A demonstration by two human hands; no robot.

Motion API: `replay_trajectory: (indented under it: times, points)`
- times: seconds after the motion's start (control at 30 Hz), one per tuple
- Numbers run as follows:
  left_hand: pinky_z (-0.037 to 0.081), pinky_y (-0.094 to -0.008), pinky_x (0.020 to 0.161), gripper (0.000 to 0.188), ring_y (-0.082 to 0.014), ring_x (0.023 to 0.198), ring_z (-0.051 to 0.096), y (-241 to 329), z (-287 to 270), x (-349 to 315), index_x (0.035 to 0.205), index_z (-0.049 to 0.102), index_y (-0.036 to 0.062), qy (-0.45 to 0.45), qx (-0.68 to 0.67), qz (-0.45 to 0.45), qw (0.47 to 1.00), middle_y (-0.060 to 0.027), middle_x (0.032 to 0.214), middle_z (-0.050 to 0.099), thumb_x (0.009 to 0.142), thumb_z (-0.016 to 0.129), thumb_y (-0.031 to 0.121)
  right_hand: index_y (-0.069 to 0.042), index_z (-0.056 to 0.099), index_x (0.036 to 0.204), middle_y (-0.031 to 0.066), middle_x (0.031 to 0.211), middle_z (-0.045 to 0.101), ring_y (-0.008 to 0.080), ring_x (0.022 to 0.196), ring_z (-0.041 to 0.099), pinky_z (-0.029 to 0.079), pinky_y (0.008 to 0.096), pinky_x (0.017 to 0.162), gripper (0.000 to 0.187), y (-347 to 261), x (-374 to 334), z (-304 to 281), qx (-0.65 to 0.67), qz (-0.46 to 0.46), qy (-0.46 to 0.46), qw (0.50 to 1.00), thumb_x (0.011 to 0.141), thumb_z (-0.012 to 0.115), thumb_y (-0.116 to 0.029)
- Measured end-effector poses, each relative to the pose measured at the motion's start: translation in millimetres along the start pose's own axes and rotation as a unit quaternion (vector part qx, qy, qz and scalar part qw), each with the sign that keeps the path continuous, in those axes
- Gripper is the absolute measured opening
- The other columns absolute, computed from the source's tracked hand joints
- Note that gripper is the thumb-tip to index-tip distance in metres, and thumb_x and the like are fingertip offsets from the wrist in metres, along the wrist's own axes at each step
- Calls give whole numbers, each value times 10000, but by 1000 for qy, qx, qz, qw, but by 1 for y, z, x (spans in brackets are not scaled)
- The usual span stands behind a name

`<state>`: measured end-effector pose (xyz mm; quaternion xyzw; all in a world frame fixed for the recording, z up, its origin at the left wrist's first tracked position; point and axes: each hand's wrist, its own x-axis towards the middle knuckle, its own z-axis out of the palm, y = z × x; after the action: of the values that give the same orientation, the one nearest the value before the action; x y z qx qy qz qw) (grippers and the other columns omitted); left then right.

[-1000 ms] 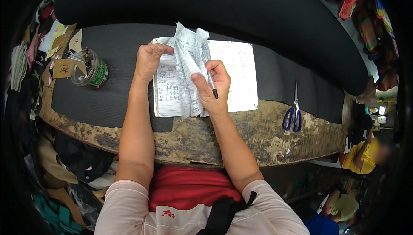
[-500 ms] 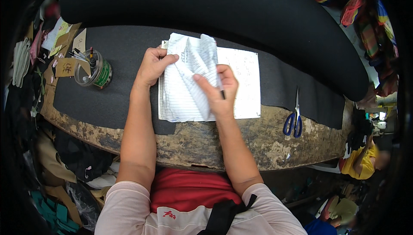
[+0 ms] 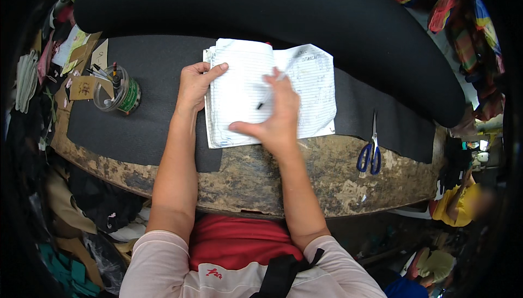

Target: The person selects folded white material and a piece of dark fabric from a cluttered pile, wraps the white material inside the dark fabric, and ties it with a black strap. They then write on the wrapped bundle with a white marker, place it aside, and record details in a notebook using a pen.

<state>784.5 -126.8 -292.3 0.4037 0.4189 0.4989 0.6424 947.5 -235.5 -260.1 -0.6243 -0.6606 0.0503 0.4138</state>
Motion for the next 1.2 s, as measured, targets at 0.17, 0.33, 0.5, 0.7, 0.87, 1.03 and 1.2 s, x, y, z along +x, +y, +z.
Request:
replay_trajectory:
  times: [0.17,0.33,0.5,0.7,0.87,1.03,1.2]
  points:
    - [530,-252,519,188,-155,586,631,-3,-6,4,752,619,-34,-44,-38,-40,997,-169,708,646,783,740,107,-50,446,1291,219,1357,436,346,1289,389,349,447,1049,917,9,1,10,-20,89,-75,993,510,885,-246]
    - [528,-254,507,194,-170,584,640,-2,-6,4,755,614,-32,-45,-54,-44,997,-178,713,646,782,740,113,-10,437,1292,240,1334,452,339,1233,468,403,410,1030,828,35,7,-16,-14,135,32,990,578,845,-104]
    - [515,-261,442,222,-169,523,633,-2,3,0,725,599,-14,12,48,10,999,-190,677,635,769,755,138,36,487,1249,209,1243,533,280,1178,506,413,393,952,615,42,12,-42,108,165,332,922,725,771,-115]
    - [506,-273,411,255,-151,478,605,-3,10,-1,683,569,29,45,-21,5,999,-173,633,615,782,750,179,48,424,1291,254,1351,432,410,1273,400,321,475,1038,979,-8,-7,-36,-8,-148,153,977,589,829,-502]
    - [526,-266,470,247,-140,538,613,-7,14,-2,708,569,26,-11,-151,-45,987,-151,679,627,815,723,187,36,360,1342,298,1363,387,421,1264,396,350,465,1035,1123,-21,-8,13,-64,10,-50,997,469,893,-427]
    - [541,-267,518,211,-142,591,625,-10,10,0,726,569,19,-52,-173,-52,982,-147,721,637,815,718,140,63,372,1321,280,1305,456,368,1201,486,411,403,1003,1111,2,-6,11,38,28,-12,999,445,914,-353]
    - [546,-269,516,167,-162,604,638,-5,9,0,789,583,-16,-34,-80,-48,995,-154,753,642,800,715,86,73,402,1299,260,1230,525,340,1167,523,420,385,994,1107,10,0,-1,94,77,-17,992,436,914,-395]
